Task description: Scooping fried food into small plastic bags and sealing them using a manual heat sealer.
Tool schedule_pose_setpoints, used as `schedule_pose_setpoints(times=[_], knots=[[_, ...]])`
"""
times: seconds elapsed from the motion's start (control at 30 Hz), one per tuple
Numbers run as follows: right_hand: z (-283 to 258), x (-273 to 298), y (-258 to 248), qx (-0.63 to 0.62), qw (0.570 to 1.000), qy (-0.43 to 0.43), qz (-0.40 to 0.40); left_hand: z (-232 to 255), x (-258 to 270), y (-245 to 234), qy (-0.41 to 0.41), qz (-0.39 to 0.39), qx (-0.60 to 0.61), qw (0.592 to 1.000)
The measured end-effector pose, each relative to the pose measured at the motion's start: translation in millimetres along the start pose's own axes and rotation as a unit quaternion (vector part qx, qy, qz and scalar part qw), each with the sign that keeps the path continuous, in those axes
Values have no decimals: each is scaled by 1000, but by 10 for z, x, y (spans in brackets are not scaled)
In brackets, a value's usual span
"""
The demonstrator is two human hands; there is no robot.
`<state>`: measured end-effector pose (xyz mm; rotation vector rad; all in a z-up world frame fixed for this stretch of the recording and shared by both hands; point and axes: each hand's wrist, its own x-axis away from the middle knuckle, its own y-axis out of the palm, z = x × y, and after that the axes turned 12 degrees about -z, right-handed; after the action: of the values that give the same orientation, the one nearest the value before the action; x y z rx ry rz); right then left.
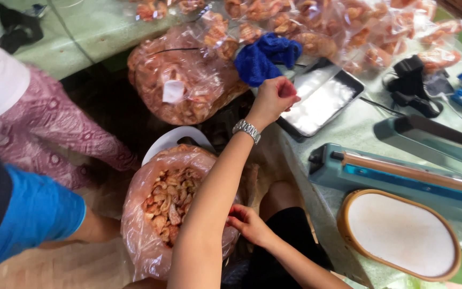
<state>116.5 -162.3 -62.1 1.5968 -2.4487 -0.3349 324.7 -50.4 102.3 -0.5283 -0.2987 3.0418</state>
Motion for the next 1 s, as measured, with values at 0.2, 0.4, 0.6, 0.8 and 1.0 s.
schedule_pose_setpoints(times=[0.2,0.4,0.6,0.8,1.0], knots=[[2,-22,120,178,983,46,-11,222,1188,-660,56,89,142,984],[393,-370,85,594,796,-15,-117,30,3221,-1191,1,321,253,912],[1187,-938,-158,870,478,-51,-114,-522,5026,-1038,-52,529,248,810],[1895,-1246,-520,840,473,128,-232,-328,5844,-753,-109,610,247,745],[2598,-1414,-1036,716,560,310,-278,-427,6036,-556,-92,598,278,746]])
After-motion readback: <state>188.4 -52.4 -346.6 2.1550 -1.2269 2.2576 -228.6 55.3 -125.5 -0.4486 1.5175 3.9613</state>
